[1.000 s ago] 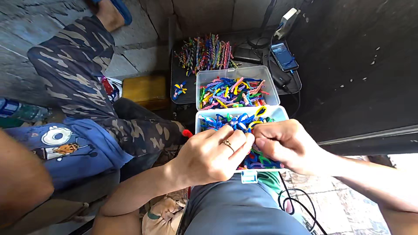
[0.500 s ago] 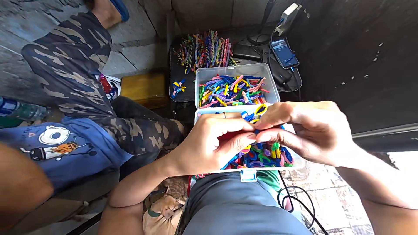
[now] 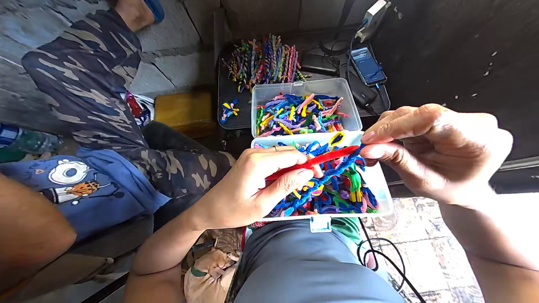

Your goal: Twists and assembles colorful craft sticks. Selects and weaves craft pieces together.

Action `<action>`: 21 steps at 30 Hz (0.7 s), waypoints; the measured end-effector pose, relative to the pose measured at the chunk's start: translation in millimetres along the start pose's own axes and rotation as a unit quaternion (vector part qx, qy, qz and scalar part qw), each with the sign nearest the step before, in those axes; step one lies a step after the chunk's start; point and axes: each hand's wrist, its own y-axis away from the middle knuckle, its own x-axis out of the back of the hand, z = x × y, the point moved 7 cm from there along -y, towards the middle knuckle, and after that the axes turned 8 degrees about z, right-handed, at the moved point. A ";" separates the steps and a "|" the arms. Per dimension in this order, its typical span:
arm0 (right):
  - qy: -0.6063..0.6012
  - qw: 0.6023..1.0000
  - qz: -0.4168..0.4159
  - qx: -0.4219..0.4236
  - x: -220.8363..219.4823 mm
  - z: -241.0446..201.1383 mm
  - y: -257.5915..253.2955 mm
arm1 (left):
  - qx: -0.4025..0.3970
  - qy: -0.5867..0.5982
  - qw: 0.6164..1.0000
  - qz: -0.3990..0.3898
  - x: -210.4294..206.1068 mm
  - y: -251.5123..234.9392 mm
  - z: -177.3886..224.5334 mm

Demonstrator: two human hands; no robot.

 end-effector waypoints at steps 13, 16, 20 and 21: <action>0.124 0.984 0.003 0.126 -9.6 -20.0 0.3 | -0.122 -0.261 0.953 0.094 -3.7 4.4 20.8; 0.183 0.977 0.010 0.105 -4.6 -18.6 -4.0 | -0.242 -0.410 0.870 0.130 -13.9 13.6 33.2; 0.213 0.975 0.005 0.055 -6.7 -8.2 -10.5 | -0.385 -0.566 0.717 0.128 -27.4 27.8 42.1; 0.204 0.978 0.004 0.042 -7.7 -6.1 -11.5 | -0.400 -0.584 0.695 0.124 -27.4 29.9 41.8</action>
